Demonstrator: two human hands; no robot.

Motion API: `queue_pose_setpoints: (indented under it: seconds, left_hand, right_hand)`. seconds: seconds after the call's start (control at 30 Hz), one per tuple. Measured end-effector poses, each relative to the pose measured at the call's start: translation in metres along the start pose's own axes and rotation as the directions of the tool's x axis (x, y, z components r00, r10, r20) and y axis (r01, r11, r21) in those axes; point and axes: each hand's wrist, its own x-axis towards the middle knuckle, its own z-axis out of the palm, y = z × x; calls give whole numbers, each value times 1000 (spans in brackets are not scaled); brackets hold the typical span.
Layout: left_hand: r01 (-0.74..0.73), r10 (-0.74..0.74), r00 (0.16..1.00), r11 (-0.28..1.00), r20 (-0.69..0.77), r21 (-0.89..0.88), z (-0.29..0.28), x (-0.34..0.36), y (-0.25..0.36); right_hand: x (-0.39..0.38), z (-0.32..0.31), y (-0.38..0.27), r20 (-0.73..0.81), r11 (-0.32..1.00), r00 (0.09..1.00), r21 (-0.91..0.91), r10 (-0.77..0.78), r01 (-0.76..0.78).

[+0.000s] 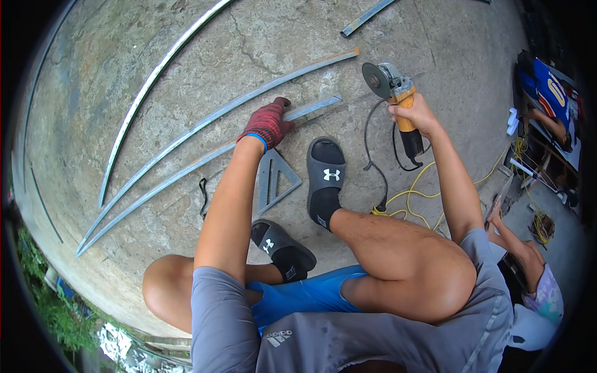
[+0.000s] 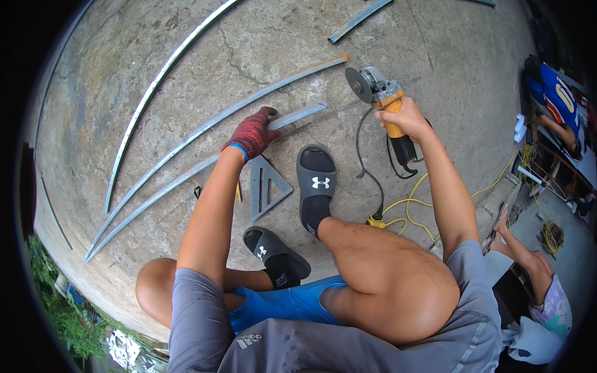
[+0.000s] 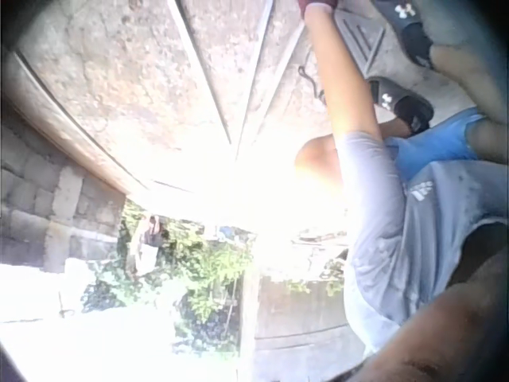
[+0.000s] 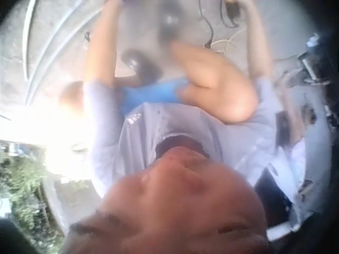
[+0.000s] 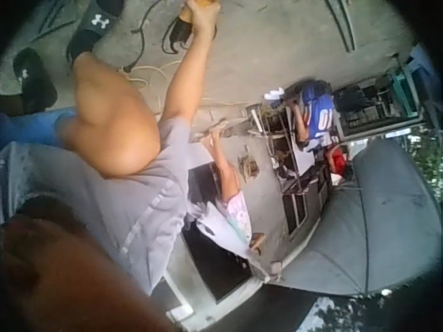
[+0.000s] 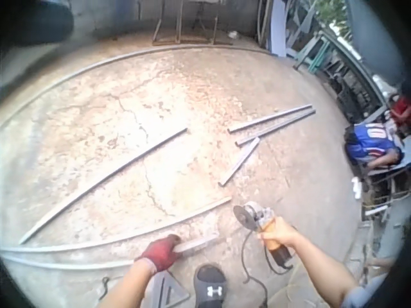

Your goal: Marking and cutting metal strips using a square, pencil, and angle grinder.

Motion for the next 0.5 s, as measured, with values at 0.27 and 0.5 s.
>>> queue_pose_setpoints:
  seconds: [0.27, 0.5]
  left_hand:
    - [-186, 180, 938, 983, 295, -7, -14, 5, 3]
    - [-132, 137, 979, 990, -151, 39, 11, 10, 45]
  right_hand:
    - [-14, 0, 11, -50, 987, 999, 162, -1, 9]
    - [-20, 0, 25, -108, 943, 994, 330, -1, 37]
